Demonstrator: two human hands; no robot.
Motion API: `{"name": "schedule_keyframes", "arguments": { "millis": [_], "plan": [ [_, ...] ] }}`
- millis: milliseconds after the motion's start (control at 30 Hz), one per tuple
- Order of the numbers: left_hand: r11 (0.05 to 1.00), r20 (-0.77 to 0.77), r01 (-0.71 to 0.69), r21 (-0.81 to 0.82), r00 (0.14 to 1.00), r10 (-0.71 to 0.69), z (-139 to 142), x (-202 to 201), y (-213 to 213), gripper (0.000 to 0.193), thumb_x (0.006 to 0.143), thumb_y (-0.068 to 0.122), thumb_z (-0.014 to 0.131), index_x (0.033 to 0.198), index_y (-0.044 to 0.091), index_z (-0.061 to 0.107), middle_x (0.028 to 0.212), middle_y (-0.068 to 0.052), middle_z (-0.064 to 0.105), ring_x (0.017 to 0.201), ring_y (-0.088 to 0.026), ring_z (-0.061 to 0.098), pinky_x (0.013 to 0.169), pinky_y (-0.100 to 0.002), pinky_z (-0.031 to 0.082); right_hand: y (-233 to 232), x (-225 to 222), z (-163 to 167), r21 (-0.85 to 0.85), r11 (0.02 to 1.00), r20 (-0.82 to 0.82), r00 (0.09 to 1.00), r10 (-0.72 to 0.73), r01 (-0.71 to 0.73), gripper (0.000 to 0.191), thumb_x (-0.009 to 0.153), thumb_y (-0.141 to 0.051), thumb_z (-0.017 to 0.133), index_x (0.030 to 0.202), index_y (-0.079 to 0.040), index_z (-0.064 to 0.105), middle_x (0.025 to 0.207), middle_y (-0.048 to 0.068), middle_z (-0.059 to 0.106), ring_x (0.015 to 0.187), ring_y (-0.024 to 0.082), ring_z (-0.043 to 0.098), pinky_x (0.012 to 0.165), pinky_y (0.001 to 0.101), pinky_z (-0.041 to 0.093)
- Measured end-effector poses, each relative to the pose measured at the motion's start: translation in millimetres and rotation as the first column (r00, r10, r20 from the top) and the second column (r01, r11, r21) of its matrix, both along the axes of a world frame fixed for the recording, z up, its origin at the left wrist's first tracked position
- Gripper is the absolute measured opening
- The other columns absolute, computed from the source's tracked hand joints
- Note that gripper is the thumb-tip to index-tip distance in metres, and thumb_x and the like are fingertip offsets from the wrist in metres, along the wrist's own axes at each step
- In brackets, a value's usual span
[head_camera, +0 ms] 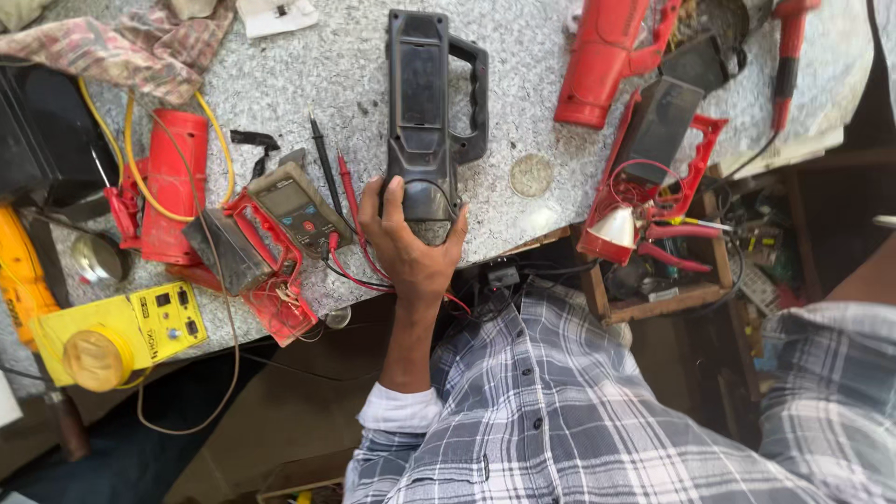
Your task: The person disassembles a black handheld device using a screwdriver, removes the back cover, and manipulates internal components. They then reassemble the device and test it by turning it on, confirming the light functions.
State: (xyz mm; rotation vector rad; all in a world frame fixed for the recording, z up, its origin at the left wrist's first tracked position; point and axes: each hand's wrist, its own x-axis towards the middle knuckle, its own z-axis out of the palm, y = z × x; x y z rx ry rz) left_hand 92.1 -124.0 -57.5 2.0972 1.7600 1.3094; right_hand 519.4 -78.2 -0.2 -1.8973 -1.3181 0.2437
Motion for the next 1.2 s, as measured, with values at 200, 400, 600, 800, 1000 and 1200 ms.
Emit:
{"name": "schedule_keyframes", "arguments": {
  "millis": [200, 400, 600, 800, 1000, 1200],
  "plan": [
    [1.0, -0.021, 0.024, 0.008, 0.999, -0.024, 2, -3, -2, 0.096, 0.082, 0.023, 0.097, 0.152, 0.013, 0.033, 0.148, -0.02, 0.035, 0.14, -0.039, 0.043, 0.116, -0.051, 0.045, 2, -75, 78, 0.398, 0.858, -0.468, 0.732, 0.495, -0.325, 0.017, 0.113, 0.0, 0.056, 0.128, 0.007, 0.052, 0.114, 0.015, 0.071, 0.108, 0.021, 0.073, 0.092, 0.0326, 0.06],
    [1.0, -0.013, 0.014, 0.0, 1.0, -0.014, 0, -6, -5, 0.094, 0.082, 0.022, 0.097, 0.151, 0.014, 0.034, 0.148, -0.02, 0.036, 0.14, -0.039, 0.043, 0.115, -0.051, 0.047, 63, -164, 51, 0.184, 0.64, 0.07, 0.66, 0.748, -0.746, 0.005, 0.113, 0.007, 0.064, 0.109, 0.006, 0.067, 0.107, 0.019, 0.075, 0.096, 0.025, 0.075, 0.08, 0.0313, 0.06],
    [1.0, -0.031, 0.008, 0.003, 0.999, -0.008, 0, -17, -2, 0.093, 0.081, 0.023, 0.096, 0.151, 0.015, 0.035, 0.147, -0.019, 0.038, 0.139, -0.039, 0.043, 0.115, -0.053, 0.045, 95, -214, 39, 0.126, 0.596, -0.005, 0.6, 0.8, -0.793, 0.01, 0.114, 0.003, 0.067, 0.116, 0.007, 0.058, 0.099, 0.016, 0.07, 0.087, 0.021, 0.071, 0.073, 0.0312, 0.055],
    [1.0, -0.034, 0.021, -0.004, 0.999, -0.021, -3, -26, 3, 0.094, 0.079, 0.021, 0.096, 0.151, 0.015, 0.035, 0.148, -0.019, 0.039, 0.139, -0.04, 0.042, 0.118, -0.055, 0.043, 107, -230, 32, 0.204, 0.525, -0.035, 0.53, 0.847, -0.826, 0.013, 0.117, 0.009, 0.063, 0.119, 0.009, 0.051, 0.109, 0.016, 0.071, 0.099, 0.019, 0.076, 0.084, 0.0288, 0.063],
    [0.999, -0.044, 0.044, -0.018, 0.998, -0.045, -8, -27, 8, 0.098, 0.077, 0.02, 0.097, 0.151, 0.016, 0.034, 0.15, -0.019, 0.036, 0.141, -0.039, 0.041, 0.118, -0.055, 0.042, 113, -223, 20, 0.181, 0.536, -0.07, 0.533, 0.843, -0.824, 0.01, 0.116, 0.01, 0.064, 0.118, 0.008, 0.054, 0.11, 0.018, 0.071, 0.102, 0.022, 0.075, 0.089, 0.0328, 0.064],
    [0.998, -0.037, 0.056, -0.033, 0.998, -0.057, -11, -27, 10, 0.101, 0.075, 0.018, 0.099, 0.151, 0.017, 0.033, 0.15, -0.018, 0.034, 0.141, -0.039, 0.04, 0.118, -0.054, 0.043, 118, -222, 18, 0.241, 0.511, -0.124, 0.496, 0.859, -0.825, 0.009, 0.112, 0.013, 0.062, 0.119, 0.009, 0.057, 0.117, 0.019, 0.07, 0.116, 0.026, 0.074, 0.101, 0.035, 0.064]
  ]
}}
